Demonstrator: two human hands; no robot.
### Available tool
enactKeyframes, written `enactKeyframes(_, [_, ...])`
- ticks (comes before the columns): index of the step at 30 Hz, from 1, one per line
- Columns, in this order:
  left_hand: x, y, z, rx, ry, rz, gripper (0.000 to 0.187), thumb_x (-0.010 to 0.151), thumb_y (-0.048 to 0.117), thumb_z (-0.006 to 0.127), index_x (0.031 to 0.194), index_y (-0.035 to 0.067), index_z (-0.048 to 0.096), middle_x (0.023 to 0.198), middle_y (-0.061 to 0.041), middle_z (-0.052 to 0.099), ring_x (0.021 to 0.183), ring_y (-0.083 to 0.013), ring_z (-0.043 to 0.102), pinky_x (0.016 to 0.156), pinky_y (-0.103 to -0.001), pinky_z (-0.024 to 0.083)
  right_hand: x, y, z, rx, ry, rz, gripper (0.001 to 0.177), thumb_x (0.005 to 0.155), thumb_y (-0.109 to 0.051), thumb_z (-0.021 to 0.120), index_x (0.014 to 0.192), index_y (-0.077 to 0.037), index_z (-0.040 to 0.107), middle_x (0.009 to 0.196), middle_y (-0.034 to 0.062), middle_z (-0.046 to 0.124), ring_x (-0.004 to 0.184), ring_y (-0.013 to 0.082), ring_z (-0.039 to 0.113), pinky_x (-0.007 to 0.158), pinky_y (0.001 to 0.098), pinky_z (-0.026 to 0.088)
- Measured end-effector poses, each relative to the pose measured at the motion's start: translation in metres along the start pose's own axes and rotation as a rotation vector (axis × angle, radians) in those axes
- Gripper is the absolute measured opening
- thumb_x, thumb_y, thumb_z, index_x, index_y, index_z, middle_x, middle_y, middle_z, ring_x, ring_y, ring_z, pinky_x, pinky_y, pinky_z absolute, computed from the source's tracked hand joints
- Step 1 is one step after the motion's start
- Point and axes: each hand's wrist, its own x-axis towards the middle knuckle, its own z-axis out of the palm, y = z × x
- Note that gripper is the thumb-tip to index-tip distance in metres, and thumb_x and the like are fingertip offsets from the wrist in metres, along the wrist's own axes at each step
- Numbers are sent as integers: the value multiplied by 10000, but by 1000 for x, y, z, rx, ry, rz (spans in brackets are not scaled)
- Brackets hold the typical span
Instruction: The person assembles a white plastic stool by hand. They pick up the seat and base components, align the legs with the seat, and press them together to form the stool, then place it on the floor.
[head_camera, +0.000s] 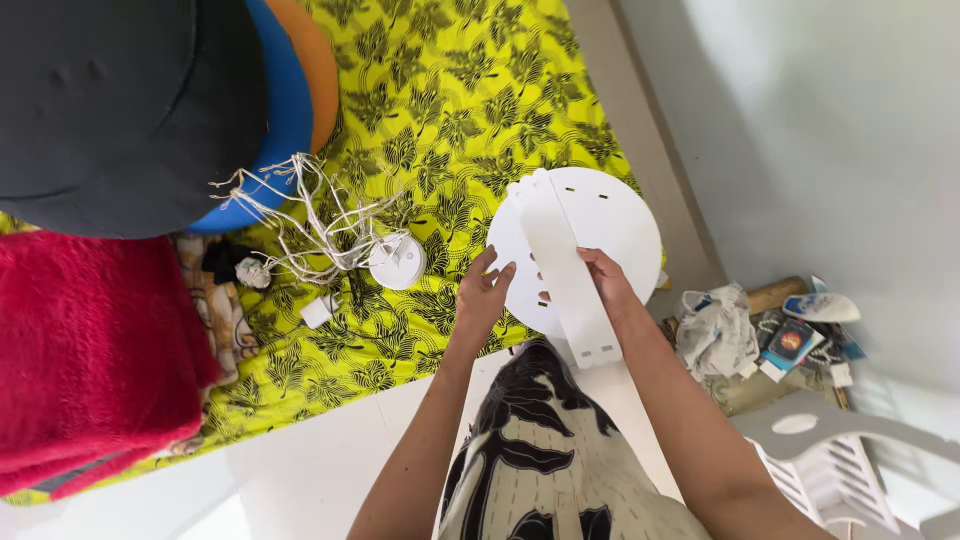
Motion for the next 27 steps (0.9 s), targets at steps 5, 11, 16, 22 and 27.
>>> enactKeyframes(5, [-47,43,-4,-262,-207,19,642,917,277,727,1422,-61,520,1369,-162,643,1168,-212,651,981,-349,528,-80,2,62,-168,62,-56,521,923,-357,551,1325,-28,584,1163,159,714,967,306,738,825,514,594])
enactKeyframes(11, [-111,73,-20,-438,-244,36,556,930,212,711,1384,-53,531,1140,-117,702,1004,-165,687,884,-351,606,-142,44,74,-542,337,-231,485,943,-341,699,1273,14,690,1026,58,743,884,93,654,772,281,550])
enactKeyframes(16, [-164,87,-38,-336,-320,102,391,970,219,649,1276,-1,544,1041,-96,714,899,-171,723,721,-358,631,-198,62,95,-771,326,-307,463,949,-354,670,1257,-9,705,1030,34,751,877,90,645,775,251,533])
enactKeyframes(22, [-206,79,-34,-394,-443,106,299,1016,234,595,1204,3,573,1040,-116,693,871,-224,735,702,-389,656,-263,88,112,-847,352,-416,439,961,-360,651,1233,-19,701,1050,30,760,914,94,662,814,258,530])
enactKeyframes(27, [-236,65,-13,-278,-552,147,313,1041,236,596,1266,19,579,1070,-129,637,893,-228,704,786,-388,676,-323,107,112,-936,373,-479,467,915,-388,705,1212,-28,701,1054,44,757,941,107,667,829,296,531])
